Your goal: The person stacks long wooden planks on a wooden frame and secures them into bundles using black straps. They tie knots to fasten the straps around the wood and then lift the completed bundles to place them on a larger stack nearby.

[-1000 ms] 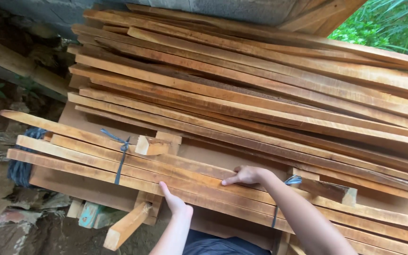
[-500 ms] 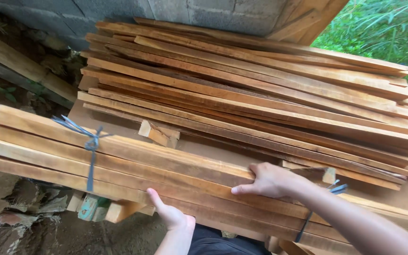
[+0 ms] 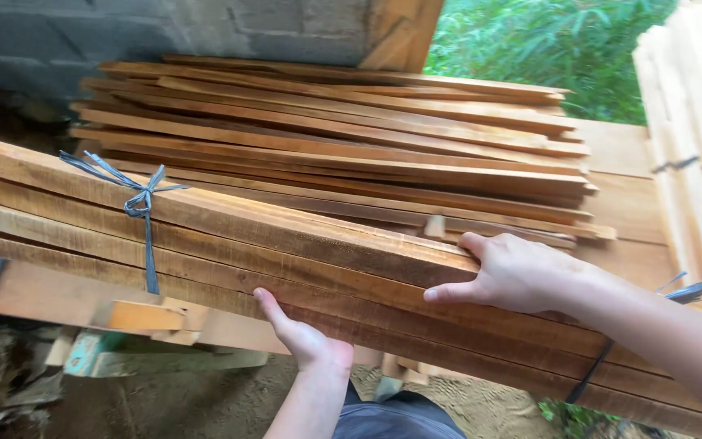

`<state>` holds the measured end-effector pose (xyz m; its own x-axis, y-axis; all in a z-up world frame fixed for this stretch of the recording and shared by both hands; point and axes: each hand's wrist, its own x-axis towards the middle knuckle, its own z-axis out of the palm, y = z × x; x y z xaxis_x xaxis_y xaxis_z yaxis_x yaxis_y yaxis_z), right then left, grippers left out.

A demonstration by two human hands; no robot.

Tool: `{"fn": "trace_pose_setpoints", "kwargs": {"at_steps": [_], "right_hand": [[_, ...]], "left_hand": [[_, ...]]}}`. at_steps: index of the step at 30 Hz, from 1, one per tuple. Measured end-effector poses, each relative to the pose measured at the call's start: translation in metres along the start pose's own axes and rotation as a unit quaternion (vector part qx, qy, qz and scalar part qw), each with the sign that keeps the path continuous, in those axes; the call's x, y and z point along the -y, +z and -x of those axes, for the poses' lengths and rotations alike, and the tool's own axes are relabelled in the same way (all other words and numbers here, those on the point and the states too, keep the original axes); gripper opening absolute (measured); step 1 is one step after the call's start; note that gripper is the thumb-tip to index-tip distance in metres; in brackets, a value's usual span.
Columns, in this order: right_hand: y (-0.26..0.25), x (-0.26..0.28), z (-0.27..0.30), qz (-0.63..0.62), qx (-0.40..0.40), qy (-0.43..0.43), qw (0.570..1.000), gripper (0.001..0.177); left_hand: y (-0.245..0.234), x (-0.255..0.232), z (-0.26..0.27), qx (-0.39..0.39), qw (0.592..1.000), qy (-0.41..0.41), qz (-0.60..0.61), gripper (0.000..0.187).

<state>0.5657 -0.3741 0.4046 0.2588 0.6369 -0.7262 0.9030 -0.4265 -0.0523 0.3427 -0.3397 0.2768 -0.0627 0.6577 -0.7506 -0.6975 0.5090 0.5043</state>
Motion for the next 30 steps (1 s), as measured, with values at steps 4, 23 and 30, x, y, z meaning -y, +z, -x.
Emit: {"fn": "trace_pose_setpoints", "kwargs": {"at_steps": [4, 23, 30], "right_hand": [[0.038, -0.054, 0.030, -0.020, 0.001, 0.024, 1.000, 0.106], [0.189, -0.149, 0.103, -0.289, 0.025, 0.114, 0.950, 0.095], [0.234, -0.180, 0.120, -0.371, 0.015, 0.156, 0.915, 0.092]], "left_hand": [[-0.010, 0.051, 0.028, 0.067, 0.997, -0.021, 0.013, 0.107], [-0.015, 0.133, 0.067, 0.174, 0.954, -0.150, -0.195, 0.101], [-0.004, 0.175, 0.076, 0.225, 0.921, -0.174, -0.266, 0.101]]}}
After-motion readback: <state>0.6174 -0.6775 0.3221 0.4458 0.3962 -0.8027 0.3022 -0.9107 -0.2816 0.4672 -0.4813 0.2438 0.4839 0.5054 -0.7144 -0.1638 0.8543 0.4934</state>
